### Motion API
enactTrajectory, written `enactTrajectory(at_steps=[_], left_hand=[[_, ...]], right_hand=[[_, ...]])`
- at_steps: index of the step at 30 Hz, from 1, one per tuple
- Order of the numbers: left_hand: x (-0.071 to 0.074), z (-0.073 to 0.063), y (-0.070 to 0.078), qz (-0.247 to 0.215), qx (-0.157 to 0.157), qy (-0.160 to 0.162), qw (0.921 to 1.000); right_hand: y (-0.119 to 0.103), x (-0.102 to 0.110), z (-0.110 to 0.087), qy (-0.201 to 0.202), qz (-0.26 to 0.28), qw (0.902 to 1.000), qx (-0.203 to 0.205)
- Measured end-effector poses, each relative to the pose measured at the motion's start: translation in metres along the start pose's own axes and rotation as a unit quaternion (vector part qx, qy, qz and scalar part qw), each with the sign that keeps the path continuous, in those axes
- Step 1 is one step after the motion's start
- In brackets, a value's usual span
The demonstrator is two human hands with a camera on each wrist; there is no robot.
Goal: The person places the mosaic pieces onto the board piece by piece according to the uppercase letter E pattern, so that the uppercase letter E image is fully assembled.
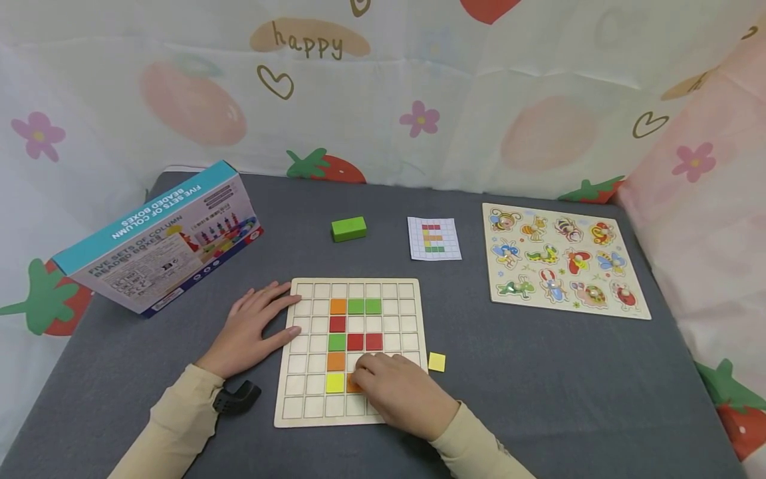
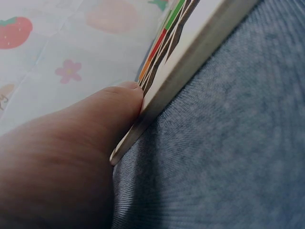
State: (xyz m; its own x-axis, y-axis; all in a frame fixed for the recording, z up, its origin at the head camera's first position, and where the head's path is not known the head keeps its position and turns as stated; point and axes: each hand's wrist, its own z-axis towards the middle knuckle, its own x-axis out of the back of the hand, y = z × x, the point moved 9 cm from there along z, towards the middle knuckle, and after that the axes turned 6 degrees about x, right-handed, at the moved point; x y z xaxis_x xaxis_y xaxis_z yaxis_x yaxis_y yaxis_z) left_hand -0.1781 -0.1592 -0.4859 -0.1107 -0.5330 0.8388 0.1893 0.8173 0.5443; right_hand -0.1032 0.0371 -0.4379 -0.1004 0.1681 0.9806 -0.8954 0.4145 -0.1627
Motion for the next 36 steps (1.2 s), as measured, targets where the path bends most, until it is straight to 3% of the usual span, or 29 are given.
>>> enactTrajectory(at_steps=[19, 24, 31, 36], left_hand=[[0.000, -0.001, -0.001, -0.005, 0.000, 0.000, 1.0000], [-0.001, -0.001, -0.001, -0.005, -0.002, 0.002, 1.0000], [-0.001, -0.001, 0.000, -0.004, -0.001, -0.003, 1.0000], [0.000, -0.001, 0.000, -0.003, -0.001, -0.003, 1.0000]], right_hand=[[-0.001, -0.002, 0.004, -0.002, 0.012, 0.9999, -0.001], [0.007, 0.002, 0.001, -0.013, 0.028, 0.9993, -0.020], [0.038, 0.026, -0.028, 0.024, 0.023, 0.9973, -0.065], [0.061, 0.034, -0.057, 0.024, 0.020, 0.9934, -0.110]])
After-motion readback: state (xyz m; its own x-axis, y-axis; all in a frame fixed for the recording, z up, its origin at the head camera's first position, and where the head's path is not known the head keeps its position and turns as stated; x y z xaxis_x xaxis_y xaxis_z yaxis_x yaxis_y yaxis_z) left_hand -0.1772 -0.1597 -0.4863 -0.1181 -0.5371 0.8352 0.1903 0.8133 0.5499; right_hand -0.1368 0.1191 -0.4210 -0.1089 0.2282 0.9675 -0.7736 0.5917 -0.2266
